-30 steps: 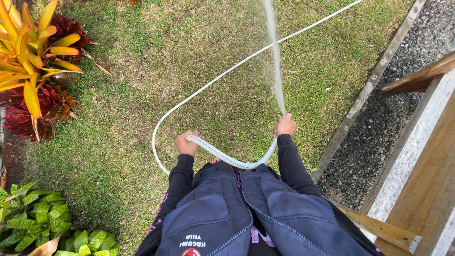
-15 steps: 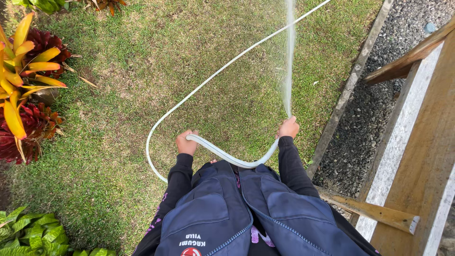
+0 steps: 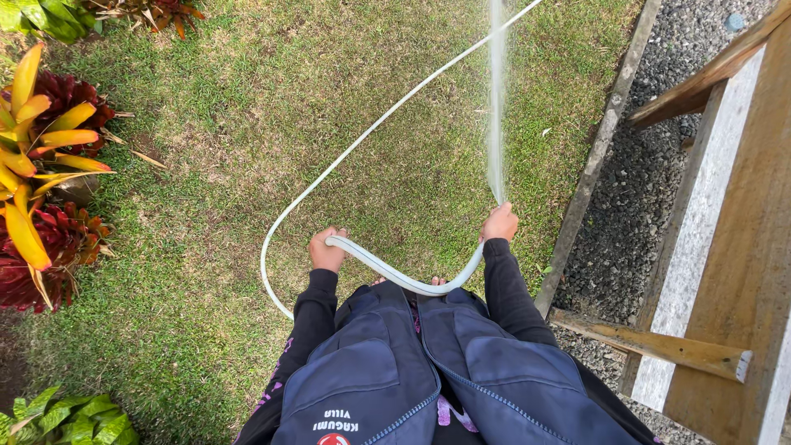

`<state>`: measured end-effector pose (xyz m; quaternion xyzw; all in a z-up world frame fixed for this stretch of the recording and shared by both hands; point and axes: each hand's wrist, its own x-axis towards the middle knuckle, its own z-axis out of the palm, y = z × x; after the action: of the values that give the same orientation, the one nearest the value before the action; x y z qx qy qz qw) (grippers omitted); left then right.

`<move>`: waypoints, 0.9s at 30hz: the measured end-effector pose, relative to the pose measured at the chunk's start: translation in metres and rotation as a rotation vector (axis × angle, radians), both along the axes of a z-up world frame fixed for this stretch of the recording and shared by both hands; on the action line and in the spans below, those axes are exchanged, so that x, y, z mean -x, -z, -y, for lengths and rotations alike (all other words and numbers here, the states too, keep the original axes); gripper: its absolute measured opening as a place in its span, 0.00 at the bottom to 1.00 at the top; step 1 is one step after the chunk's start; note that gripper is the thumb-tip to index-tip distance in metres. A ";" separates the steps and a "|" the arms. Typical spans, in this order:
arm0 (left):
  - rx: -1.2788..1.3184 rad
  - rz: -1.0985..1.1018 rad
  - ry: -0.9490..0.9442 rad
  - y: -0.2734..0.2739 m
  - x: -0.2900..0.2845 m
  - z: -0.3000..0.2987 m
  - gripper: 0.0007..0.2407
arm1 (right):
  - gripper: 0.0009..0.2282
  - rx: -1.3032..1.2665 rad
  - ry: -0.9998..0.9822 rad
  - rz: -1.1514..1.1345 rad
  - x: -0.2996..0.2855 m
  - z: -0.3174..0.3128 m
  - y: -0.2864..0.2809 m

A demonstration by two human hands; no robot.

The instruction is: The person waters various outdoor plants using a hose, moving the water stream across different tropical plants and the lawn.

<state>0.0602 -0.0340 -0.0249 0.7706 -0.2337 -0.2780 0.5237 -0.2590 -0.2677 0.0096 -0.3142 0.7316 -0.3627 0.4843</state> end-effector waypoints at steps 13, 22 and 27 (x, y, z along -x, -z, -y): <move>0.015 0.093 0.117 0.008 -0.025 -0.016 0.17 | 0.22 -0.060 -0.008 0.017 -0.012 -0.050 0.025; 0.015 0.085 0.099 -0.011 -0.010 -0.022 0.17 | 0.21 -0.011 0.097 -0.009 0.012 -0.042 0.015; 0.018 0.166 0.093 -0.007 0.009 -0.027 0.18 | 0.22 -0.043 -0.004 -0.062 0.021 -0.046 0.020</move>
<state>0.0513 -0.0071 -0.0181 0.7747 -0.3141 -0.2353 0.4959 -0.2801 -0.2221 -0.0104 -0.3162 0.7533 -0.3359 0.4688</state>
